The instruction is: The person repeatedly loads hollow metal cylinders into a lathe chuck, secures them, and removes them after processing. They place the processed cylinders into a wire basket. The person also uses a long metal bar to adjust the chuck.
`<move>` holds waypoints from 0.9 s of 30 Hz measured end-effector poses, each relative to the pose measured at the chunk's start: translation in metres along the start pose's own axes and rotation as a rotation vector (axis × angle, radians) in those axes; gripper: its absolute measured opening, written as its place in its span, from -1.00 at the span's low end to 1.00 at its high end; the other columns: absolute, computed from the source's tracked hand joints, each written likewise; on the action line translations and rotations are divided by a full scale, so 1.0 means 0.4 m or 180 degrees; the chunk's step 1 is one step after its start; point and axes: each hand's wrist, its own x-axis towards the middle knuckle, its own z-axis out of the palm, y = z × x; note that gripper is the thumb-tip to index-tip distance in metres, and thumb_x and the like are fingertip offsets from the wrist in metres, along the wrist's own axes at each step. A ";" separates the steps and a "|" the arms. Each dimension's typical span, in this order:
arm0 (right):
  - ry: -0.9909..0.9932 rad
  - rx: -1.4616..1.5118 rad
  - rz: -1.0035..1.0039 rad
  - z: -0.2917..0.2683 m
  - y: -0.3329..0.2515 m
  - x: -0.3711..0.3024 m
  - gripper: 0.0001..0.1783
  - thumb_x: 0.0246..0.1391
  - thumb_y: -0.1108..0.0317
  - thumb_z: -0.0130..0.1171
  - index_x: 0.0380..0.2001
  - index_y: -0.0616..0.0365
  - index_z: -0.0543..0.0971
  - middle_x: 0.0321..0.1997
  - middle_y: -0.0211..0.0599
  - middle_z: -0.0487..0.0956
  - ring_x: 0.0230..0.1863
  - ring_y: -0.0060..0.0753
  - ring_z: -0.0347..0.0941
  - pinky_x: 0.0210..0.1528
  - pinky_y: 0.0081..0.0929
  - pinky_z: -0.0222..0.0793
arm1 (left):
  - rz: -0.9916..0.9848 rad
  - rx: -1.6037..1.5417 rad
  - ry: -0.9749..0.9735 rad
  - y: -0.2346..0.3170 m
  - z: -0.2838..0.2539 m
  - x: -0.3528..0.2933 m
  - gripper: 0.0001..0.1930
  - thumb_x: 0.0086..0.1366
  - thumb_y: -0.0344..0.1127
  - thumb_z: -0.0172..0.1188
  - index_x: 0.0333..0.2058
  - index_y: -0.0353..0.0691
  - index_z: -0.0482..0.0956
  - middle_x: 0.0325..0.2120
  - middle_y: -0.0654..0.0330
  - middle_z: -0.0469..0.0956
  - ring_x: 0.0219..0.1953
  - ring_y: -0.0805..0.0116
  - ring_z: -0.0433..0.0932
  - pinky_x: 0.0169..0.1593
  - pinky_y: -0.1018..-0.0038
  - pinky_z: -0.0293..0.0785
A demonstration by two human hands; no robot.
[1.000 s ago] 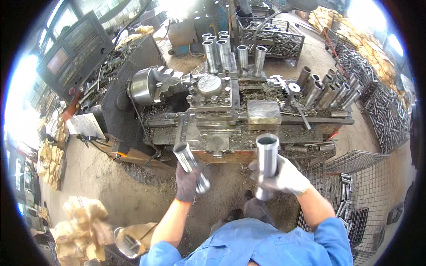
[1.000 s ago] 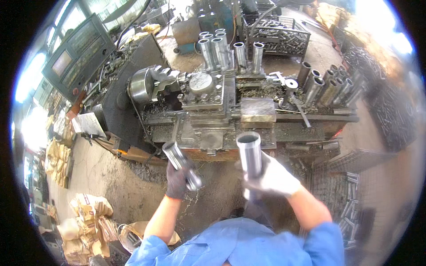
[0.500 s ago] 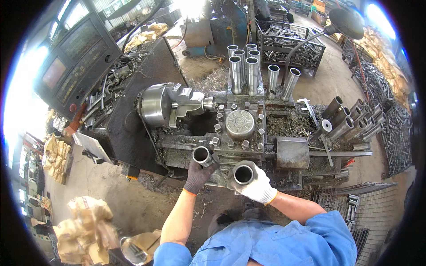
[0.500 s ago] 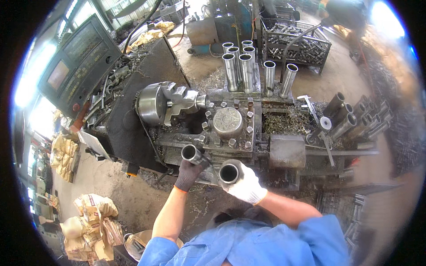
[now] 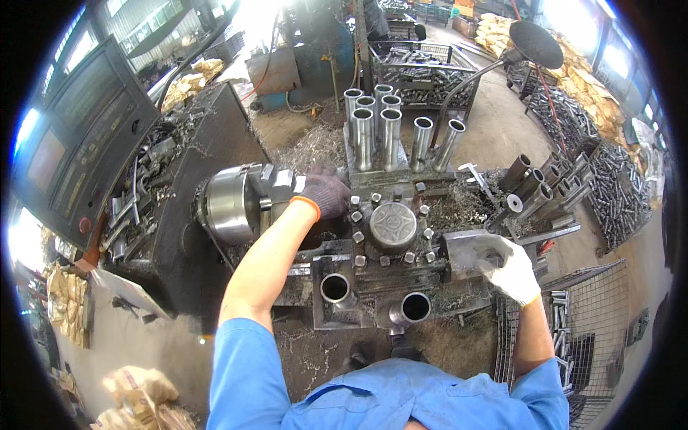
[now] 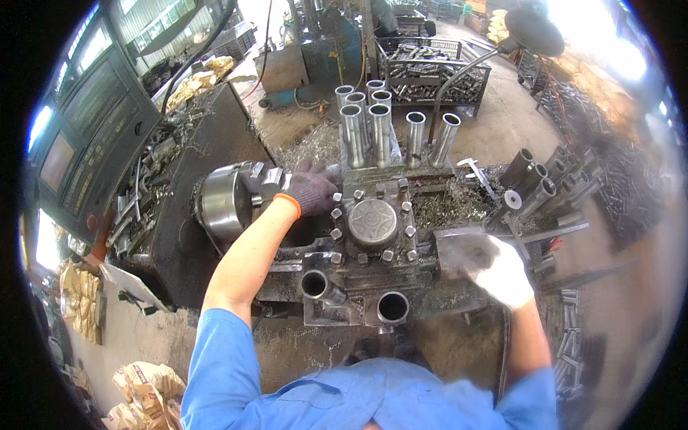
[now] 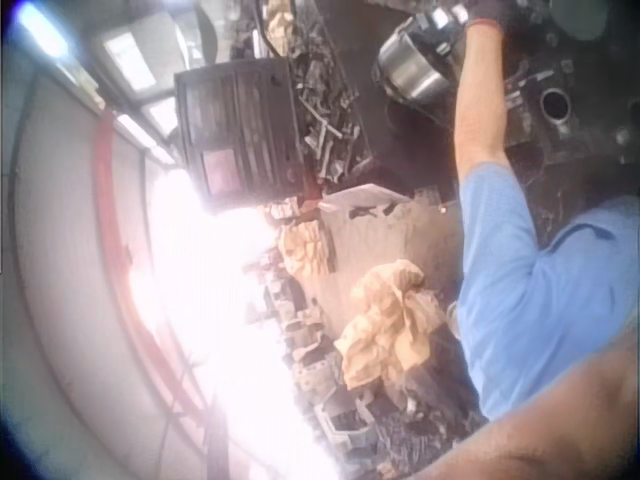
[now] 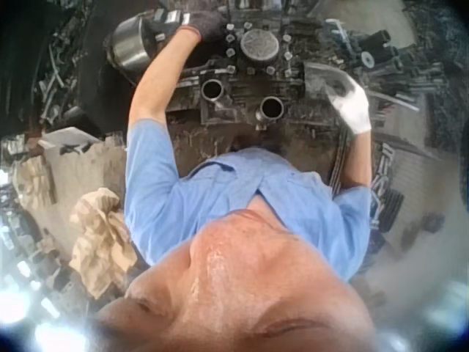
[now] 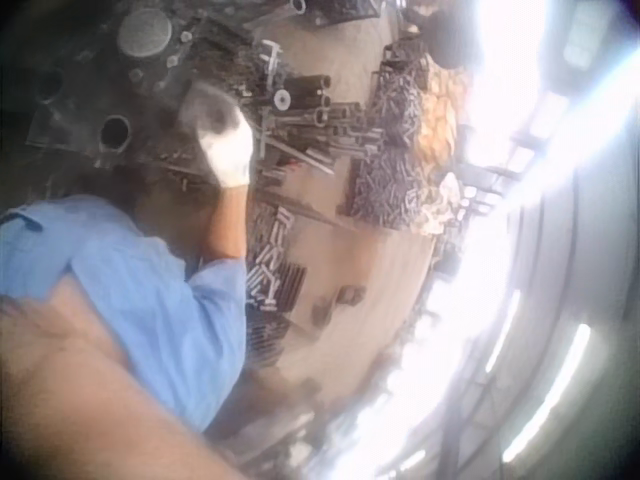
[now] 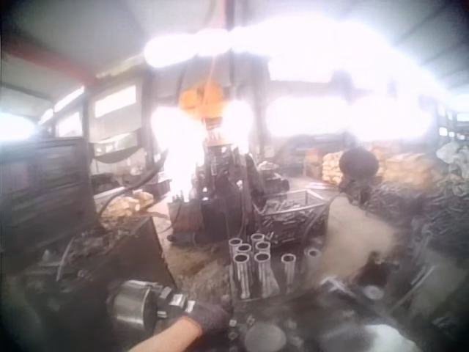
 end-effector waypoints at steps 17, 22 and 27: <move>-0.1759 -0.4276 -0.0061 -0.028 0.263 0.409 -0.60 0.07 0.21 0.28 -0.05 0.16 0.67 0.14 0.04 0.65 0.16 0.08 0.59 0.29 -0.18 0.44 | 0.0259 -0.3909 0.3394 -0.082 -0.139 0.116 -0.81 0.44 -0.48 0.22 -0.05 -0.23 0.73 -0.17 0.22 0.74 -0.16 0.51 0.65 -0.03 0.47 0.63; -0.2939 -0.5262 0.0468 -0.017 0.349 0.487 -0.66 0.17 0.23 0.27 -0.01 -0.09 0.81 -0.09 -0.43 0.80 -0.09 -0.16 0.75 -0.32 0.15 0.63 | -0.1672 -0.0285 0.0773 -0.226 -0.092 0.035 -0.41 0.38 -0.24 0.21 0.36 -0.02 0.36 0.00 0.01 0.70 0.10 0.02 0.69 0.11 0.02 0.62; -0.1677 -0.4760 -0.0248 -0.093 0.234 0.523 -0.75 0.03 0.30 0.27 -0.22 -0.04 0.81 -0.22 -0.11 0.78 -0.15 -0.09 0.75 -0.09 -0.12 0.65 | -0.0709 -0.1087 0.0359 -0.124 0.010 -0.024 -0.15 0.09 0.03 0.52 0.29 -0.27 0.46 0.16 -0.11 0.61 0.25 -0.03 0.56 0.35 0.05 0.41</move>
